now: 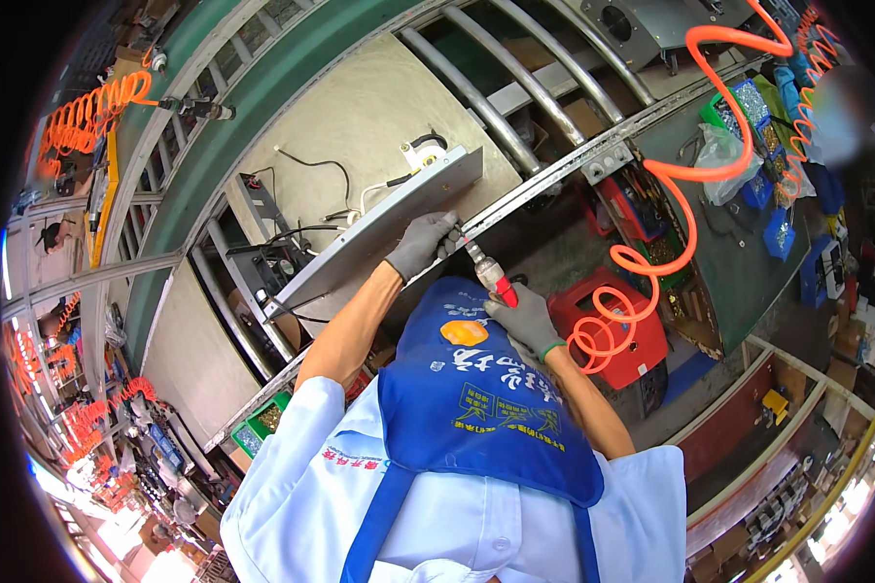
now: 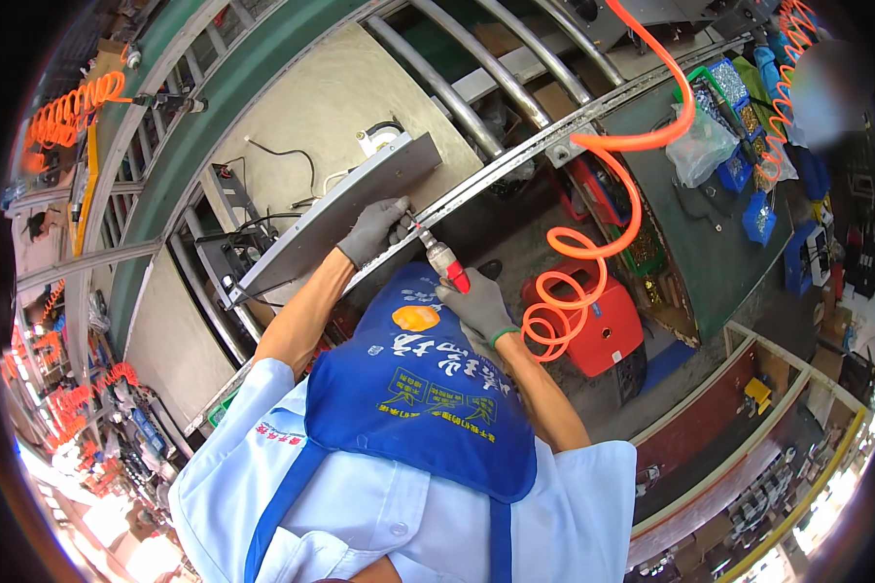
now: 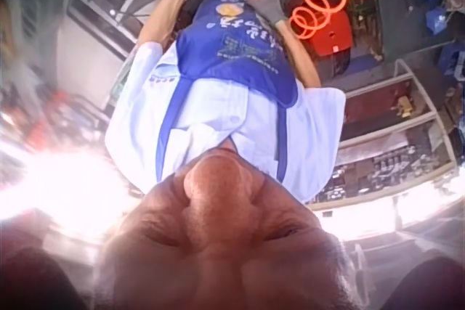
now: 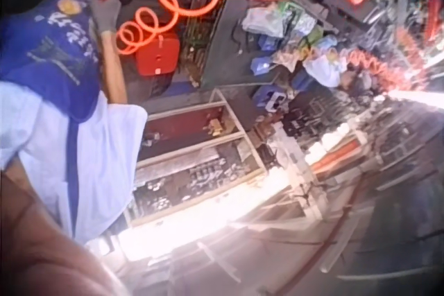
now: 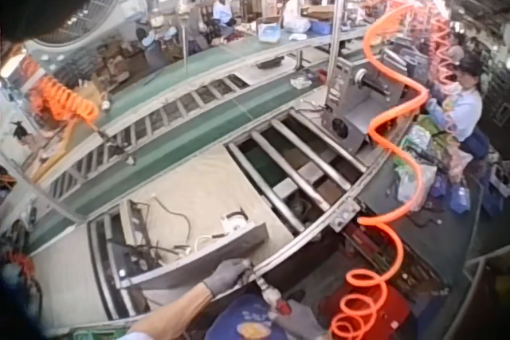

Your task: The person is assembling an electrical motor component onto a metal base using a pneumatic screwdriver.

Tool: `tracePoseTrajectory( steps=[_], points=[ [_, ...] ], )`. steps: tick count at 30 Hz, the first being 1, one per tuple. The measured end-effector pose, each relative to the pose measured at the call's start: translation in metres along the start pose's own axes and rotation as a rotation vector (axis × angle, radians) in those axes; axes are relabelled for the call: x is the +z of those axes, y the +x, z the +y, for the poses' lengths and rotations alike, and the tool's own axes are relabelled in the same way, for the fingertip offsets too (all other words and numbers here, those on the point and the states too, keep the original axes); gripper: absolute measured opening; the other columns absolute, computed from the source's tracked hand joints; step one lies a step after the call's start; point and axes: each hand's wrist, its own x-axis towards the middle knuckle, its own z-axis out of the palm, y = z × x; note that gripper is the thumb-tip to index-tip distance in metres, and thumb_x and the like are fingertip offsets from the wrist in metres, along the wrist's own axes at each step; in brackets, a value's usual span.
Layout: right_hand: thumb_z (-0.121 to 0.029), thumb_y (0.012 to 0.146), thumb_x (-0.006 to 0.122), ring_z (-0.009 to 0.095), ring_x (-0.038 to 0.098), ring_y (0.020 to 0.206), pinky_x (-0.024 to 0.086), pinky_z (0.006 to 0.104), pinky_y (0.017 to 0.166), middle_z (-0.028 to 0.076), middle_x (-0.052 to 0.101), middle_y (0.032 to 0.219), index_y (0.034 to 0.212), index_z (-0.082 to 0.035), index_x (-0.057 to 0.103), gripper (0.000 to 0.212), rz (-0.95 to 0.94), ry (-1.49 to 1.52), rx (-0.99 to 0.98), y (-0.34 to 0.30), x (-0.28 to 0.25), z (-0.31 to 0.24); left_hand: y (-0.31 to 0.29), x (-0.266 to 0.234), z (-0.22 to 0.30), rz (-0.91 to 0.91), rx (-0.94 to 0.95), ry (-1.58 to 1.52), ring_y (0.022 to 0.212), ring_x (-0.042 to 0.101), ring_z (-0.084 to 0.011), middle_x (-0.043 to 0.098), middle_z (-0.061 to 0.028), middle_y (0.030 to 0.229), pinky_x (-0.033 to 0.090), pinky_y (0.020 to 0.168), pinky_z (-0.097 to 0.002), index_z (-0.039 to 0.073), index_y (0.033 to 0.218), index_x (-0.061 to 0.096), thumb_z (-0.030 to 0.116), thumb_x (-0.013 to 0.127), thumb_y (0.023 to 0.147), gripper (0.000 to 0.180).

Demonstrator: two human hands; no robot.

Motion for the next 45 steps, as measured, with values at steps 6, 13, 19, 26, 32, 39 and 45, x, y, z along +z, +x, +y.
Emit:
tracePoseTrajectory(
  steps=[6, 13, 19, 26, 32, 39, 45],
  points=[
    [-0.034, 0.082, 0.076, 0.031, 0.071, 0.101, 0.053, 0.0379, 0.088, 0.019, 0.073, 0.102, 0.111, -0.002, 0.068, 0.044, -0.09, -0.005, 0.066, -0.001, -0.018, -0.009, -0.008, 0.007, 0.015, -0.048, 0.009, 0.153, 0.059, 0.057, -0.0097, 0.063, -0.0016, 0.077, 0.044, 0.049, -0.0246, 0.005, 0.101, 0.065, 0.031, 0.057, 0.105, 0.028],
    [-0.03, 0.084, 0.076, 0.02, 0.067, 0.079, 0.054, 0.0371, 0.077, 0.012, 0.069, 0.085, 0.101, -0.001, 0.067, 0.035, -0.407, 0.224, 0.325, 0.009, -0.036, -0.016, -0.015, -0.013, 0.018, -0.32, 0.046, 0.05, 0.058, 0.057, -0.0094, 0.066, -0.0039, 0.079, 0.043, 0.049, -0.0243, 0.002, 0.108, 0.066, 0.034, 0.055, 0.104, 0.034],
    [-0.032, 0.083, 0.076, 0.02, 0.066, 0.079, 0.053, 0.0378, 0.075, 0.013, 0.069, 0.084, 0.098, 0.0, 0.068, 0.037, -0.043, -0.036, 0.117, 0.045, -0.003, -0.023, -0.052, 0.001, 0.065, -0.37, -0.109, 0.692, 0.067, 0.065, -0.0135, 0.07, -0.0064, 0.085, 0.053, 0.056, -0.0274, 0.001, 0.115, 0.064, 0.052, 0.045, 0.104, 0.056],
    [-0.036, 0.082, 0.078, 0.022, 0.068, 0.082, 0.052, 0.0376, 0.076, 0.016, 0.071, 0.089, 0.102, 0.0, 0.07, 0.042, 0.051, -0.136, 0.144, 0.084, 0.013, -0.023, -0.05, -0.092, 0.184, -0.033, 0.292, 0.337, 0.081, 0.067, -0.0151, 0.069, -0.0117, 0.104, 0.055, 0.065, -0.0275, -0.001, 0.122, 0.064, 0.041, 0.049, 0.103, 0.048],
    [-0.031, 0.082, 0.078, 0.019, 0.066, 0.079, 0.052, 0.0357, 0.074, 0.014, 0.071, 0.086, 0.101, 0.001, 0.07, 0.038, 0.034, -0.195, 0.131, 0.09, 0.017, -0.014, 0.064, -0.13, 0.114, 0.042, 0.272, 0.876, 0.112, 0.064, -0.0252, 0.064, -0.0194, 0.126, 0.05, 0.099, -0.0376, 0.005, 0.143, 0.053, 0.037, 0.05, 0.101, 0.053],
    [-0.024, 0.087, 0.074, 0.008, 0.053, 0.055, 0.041, 0.0276, 0.05, -0.001, 0.059, 0.069, 0.101, -0.004, 0.068, 0.026, 0.045, -0.176, 0.209, 0.093, 0.021, 0.0, 0.084, -0.145, 0.108, -0.377, 0.204, 0.468, 0.135, 0.05, -0.0292, 0.055, -0.0153, 0.146, 0.037, 0.113, -0.0384, 0.01, 0.151, 0.046, 0.048, 0.058, 0.095, 0.068],
    [-0.019, 0.087, 0.076, 0.007, 0.052, 0.061, 0.043, 0.0261, 0.054, -0.003, 0.061, 0.075, 0.097, -0.005, 0.064, 0.021, 0.016, -0.026, 0.388, 0.094, 0.027, -0.032, 0.098, -0.124, 0.104, -0.354, 0.258, 0.703, 0.128, 0.057, -0.0344, 0.061, -0.0181, 0.138, 0.042, 0.109, -0.042, 0.023, 0.155, 0.04, 0.067, 0.061, 0.085, 0.086]
  ],
)
